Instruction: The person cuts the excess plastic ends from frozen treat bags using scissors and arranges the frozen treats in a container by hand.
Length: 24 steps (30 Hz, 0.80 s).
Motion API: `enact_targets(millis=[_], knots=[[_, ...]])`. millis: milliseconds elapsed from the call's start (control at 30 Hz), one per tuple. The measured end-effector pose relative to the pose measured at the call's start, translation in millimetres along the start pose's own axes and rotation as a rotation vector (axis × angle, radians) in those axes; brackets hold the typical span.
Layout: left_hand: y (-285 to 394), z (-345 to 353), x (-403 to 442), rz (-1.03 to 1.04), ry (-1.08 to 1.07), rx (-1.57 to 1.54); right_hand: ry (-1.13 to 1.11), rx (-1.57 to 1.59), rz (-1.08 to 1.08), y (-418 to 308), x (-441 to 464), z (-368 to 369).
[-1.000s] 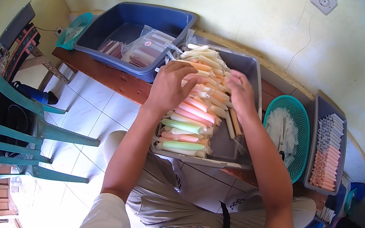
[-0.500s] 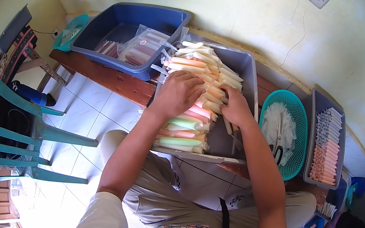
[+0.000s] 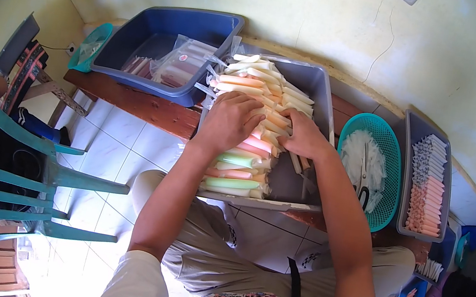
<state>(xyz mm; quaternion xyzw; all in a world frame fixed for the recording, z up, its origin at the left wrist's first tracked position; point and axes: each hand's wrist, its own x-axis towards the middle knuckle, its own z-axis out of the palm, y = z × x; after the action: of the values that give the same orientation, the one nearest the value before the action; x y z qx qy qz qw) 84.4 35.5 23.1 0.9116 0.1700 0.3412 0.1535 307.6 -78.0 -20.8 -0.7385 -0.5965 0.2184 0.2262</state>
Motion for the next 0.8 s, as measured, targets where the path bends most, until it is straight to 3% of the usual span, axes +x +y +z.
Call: enact_targets(millis=[233, 333, 433, 500, 800], knots=[[0, -1, -1, 0.006, -0.034, 0.012, -0.012, 0.093, -0.005, -1, 5, -2], [0, -2, -1, -0.002, -0.037, 0.01, -0.107, -0.015, 0.048, -2, 6, -4], [0, -2, 0, -0.011, -0.046, -0.001, -0.085, -0.028, -0.045, -2, 7, -5], [0, -1, -1, 0.003, -0.028, 0.016, -0.165, 0.072, 0.049, -6, 5, -11], [-3, 2, -1, 0.012, -0.003, 0.005, -0.055, 0.084, -0.099, -4, 0, -6]])
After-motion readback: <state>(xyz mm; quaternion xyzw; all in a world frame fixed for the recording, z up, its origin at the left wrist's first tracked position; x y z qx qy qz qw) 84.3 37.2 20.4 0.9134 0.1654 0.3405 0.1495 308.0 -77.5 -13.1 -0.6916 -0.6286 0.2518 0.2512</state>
